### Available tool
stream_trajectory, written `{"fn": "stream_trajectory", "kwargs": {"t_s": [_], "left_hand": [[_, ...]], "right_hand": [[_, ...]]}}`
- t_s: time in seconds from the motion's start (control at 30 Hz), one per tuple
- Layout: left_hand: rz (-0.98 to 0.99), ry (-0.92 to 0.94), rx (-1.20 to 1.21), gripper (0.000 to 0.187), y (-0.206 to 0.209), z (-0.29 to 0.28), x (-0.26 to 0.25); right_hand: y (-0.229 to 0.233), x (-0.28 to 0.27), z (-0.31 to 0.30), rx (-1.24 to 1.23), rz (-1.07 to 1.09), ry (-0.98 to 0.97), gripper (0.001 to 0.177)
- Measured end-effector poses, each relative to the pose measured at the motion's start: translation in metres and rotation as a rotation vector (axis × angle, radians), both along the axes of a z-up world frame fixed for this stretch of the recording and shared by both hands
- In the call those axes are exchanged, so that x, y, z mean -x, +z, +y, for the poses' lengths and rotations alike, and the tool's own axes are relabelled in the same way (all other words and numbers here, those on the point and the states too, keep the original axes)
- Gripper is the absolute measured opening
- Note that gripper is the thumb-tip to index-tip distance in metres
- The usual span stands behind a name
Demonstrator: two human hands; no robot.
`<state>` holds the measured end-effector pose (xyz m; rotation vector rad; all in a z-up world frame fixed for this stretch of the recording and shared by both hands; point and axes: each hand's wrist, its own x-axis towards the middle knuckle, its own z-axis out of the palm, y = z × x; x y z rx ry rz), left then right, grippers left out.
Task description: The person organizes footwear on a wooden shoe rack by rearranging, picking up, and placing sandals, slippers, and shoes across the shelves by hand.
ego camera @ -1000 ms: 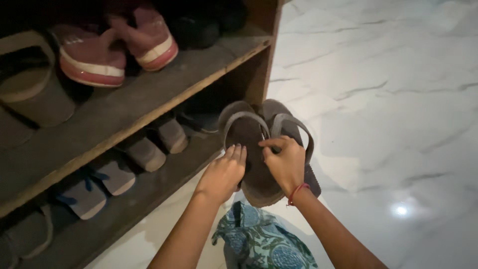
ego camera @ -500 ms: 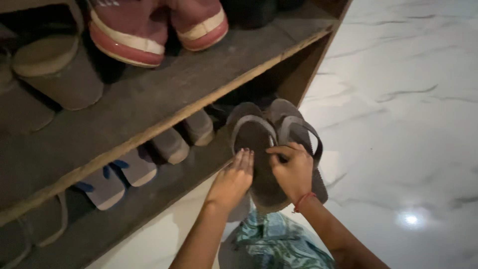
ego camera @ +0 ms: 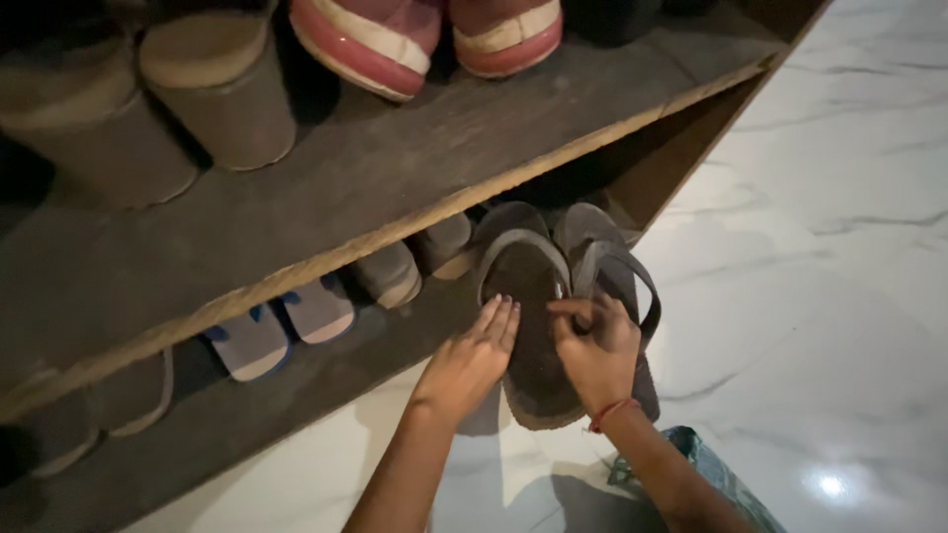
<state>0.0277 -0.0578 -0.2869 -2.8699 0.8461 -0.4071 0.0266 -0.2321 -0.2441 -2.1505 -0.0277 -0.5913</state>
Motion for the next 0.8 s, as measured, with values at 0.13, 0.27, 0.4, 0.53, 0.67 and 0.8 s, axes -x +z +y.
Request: {"fn": "stream_trajectory", "kwargs": {"t_s": [0.13, 0.27, 0.4, 0.53, 0.67, 0.8], "left_hand": [[-0.032, -0.002, 0.015, 0.064, -0.010, -0.004, 0.015], [-0.082, -0.024, -0.027, 0.062, -0.020, -0.012, 0.026], [-0.105, 0.021, -0.031, 0.063, -0.023, -0.020, 0.034], [-0.090, 0.039, -0.125, 0.066, -0.021, -0.019, 0.036], [-0.055, 0.053, 0.037, 0.067, -0.022, -0.015, 0.037], [-0.097, 0.068, 0.051, 0.066, -0.017, -0.012, 0.039]], "right_hand": [[-0.010, 0.008, -0.006, 0.031, -0.060, 0.010, 0.017], [-0.023, 0.015, -0.018, 0.076, -0.056, 0.039, 0.018], [-0.027, 0.019, -0.021, 0.055, -0.020, 0.057, 0.018], [-0.027, 0.017, -0.018, 0.060, -0.029, 0.056, 0.019], [-0.027, 0.015, -0.016, 0.070, -0.048, 0.086, 0.018], [-0.025, 0.021, -0.011, 0.073, -0.152, 0.041, 0.016]]}}
